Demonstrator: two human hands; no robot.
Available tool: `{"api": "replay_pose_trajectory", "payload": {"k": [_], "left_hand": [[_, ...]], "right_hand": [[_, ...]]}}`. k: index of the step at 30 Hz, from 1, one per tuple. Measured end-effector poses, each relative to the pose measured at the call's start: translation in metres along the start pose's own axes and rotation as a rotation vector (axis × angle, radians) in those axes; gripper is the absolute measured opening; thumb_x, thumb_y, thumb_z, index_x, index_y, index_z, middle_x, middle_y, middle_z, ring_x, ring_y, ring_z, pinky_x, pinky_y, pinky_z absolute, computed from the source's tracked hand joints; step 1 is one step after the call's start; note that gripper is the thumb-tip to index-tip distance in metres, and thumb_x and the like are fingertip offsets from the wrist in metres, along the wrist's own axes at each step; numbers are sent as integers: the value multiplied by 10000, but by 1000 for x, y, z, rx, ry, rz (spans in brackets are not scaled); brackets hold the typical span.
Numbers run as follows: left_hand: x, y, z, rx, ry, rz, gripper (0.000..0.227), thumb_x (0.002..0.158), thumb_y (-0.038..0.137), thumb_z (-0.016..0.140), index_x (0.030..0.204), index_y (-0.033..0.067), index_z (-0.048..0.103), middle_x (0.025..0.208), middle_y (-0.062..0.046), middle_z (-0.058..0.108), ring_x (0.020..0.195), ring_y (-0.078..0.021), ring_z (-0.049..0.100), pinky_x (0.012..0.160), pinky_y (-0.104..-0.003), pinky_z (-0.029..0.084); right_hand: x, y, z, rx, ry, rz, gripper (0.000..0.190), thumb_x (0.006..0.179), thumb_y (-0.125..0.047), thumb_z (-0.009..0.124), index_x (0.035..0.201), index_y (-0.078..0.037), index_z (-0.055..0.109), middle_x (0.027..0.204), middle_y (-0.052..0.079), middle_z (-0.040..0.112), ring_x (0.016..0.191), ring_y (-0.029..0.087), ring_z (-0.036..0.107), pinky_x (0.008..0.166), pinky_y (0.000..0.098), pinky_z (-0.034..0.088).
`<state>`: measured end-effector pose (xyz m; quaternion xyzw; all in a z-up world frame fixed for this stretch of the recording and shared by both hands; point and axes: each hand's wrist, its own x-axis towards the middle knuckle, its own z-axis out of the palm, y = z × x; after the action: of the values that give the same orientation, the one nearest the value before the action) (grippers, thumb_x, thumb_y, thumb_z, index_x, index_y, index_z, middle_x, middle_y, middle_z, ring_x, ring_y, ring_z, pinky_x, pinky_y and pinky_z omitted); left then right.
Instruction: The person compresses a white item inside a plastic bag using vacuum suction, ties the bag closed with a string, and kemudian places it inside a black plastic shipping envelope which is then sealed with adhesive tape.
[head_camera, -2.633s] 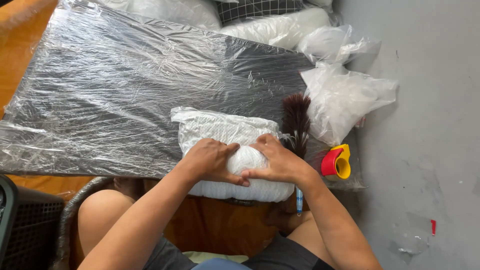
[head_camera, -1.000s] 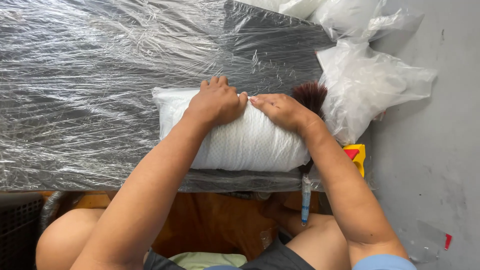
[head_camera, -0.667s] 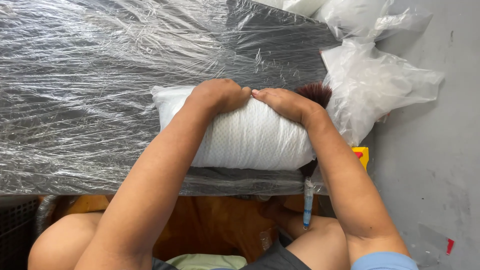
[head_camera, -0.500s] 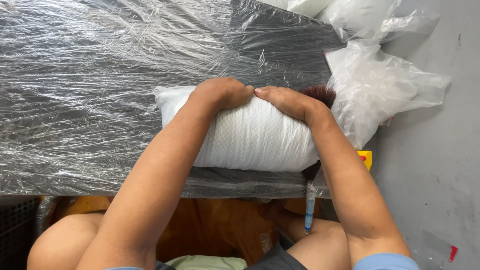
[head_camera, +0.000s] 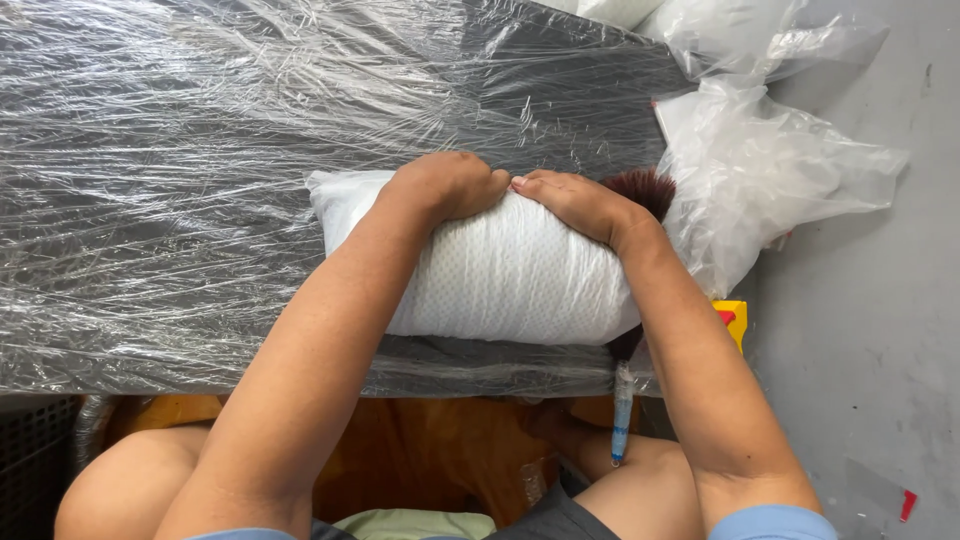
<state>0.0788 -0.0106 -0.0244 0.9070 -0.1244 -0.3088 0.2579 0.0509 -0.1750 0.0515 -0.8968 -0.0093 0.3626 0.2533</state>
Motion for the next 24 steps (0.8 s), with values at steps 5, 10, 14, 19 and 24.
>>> {"api": "replay_pose_trajectory", "payload": {"k": [5,10,14,19,24], "left_hand": [[-7,1,-5,-1,-4,-5,683,970,468,295,1302,13,682,1332,-196,672,1291,-361,607,1150,-542,407],[-17,-2,-7,3,4,-36,720,954,513,297,1292,9,683,1304,-186,685,1264,-341,629,1129,-540,425],[-26,5,-14,27,-8,-36,685,971,486,302,1281,19,694,1279,-167,704,1245,-325,645,1121,-525,439],[-4,-1,2,4,34,-52,704,935,526,319,1262,38,706,1258,-155,711,1262,-312,632,1145,-529,406],[-23,6,-1,60,48,-4,703,947,508,285,1257,45,713,1268,-170,709,1269,-334,627,1153,-534,395]], "right_hand": [[4,8,-1,-30,-3,2,581,932,-637,412,1139,-227,768,1267,23,710,1285,254,577,1161,437,381],[3,14,1,-61,19,-25,587,922,-640,444,1116,-187,763,1275,21,689,1287,234,564,1153,418,387],[12,27,2,-51,18,-34,578,922,-640,459,1167,-189,725,1236,49,661,1252,233,556,1122,435,400],[-15,3,4,-16,28,-103,581,958,-598,430,1318,-198,650,1325,98,647,1323,284,539,1148,462,381],[-12,20,9,2,107,-308,434,1051,-503,465,1271,-178,650,1285,99,628,1304,288,531,1134,473,400]]}}
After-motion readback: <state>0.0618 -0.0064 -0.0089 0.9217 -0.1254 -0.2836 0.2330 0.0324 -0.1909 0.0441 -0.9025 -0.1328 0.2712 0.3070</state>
